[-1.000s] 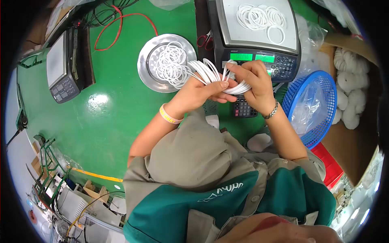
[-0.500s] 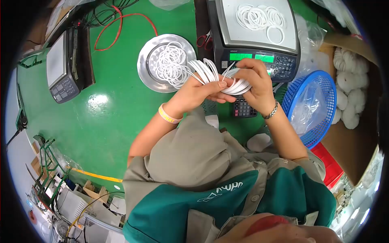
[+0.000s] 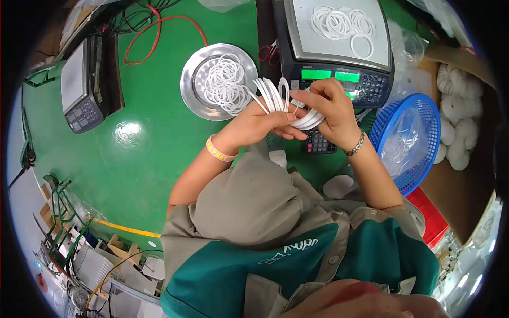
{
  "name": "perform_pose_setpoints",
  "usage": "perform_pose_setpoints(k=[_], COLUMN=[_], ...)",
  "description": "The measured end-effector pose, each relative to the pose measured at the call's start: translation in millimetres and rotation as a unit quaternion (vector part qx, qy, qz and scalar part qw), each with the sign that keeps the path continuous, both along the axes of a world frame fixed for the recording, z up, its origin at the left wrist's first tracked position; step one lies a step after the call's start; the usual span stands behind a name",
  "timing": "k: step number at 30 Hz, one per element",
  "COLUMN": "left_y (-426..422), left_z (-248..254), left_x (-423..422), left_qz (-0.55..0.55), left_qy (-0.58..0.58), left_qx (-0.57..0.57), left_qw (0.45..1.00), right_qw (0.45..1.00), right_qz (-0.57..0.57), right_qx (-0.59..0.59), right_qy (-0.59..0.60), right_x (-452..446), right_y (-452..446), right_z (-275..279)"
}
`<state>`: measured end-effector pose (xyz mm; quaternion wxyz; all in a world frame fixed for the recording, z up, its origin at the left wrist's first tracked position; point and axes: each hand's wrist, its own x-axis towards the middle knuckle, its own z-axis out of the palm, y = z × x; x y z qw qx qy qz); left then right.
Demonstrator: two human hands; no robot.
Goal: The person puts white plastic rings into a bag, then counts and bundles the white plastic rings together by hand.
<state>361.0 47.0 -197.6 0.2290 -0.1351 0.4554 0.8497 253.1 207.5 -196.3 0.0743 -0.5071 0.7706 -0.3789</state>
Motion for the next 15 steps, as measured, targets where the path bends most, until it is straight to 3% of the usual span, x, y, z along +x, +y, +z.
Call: perform_pose_setpoints(k=[10,15], left_y=[1.0,-1.1], left_z=[-3.6,-4.0], left_x=[2.6,3.8], left_qz=[-0.002,-0.019], left_qy=[-0.010,-0.014], left_qx=[0.022,0.041], left_qw=[1.000,0.999], right_qw=[0.999,0.997], right_qz=[0.004,0.064], right_qx=[-0.010,-0.028], right_qy=[-0.047,-0.016], right_x=[0.0,-3.8], right_y=[5.4,6.4], right_z=[-6.0,-5.7])
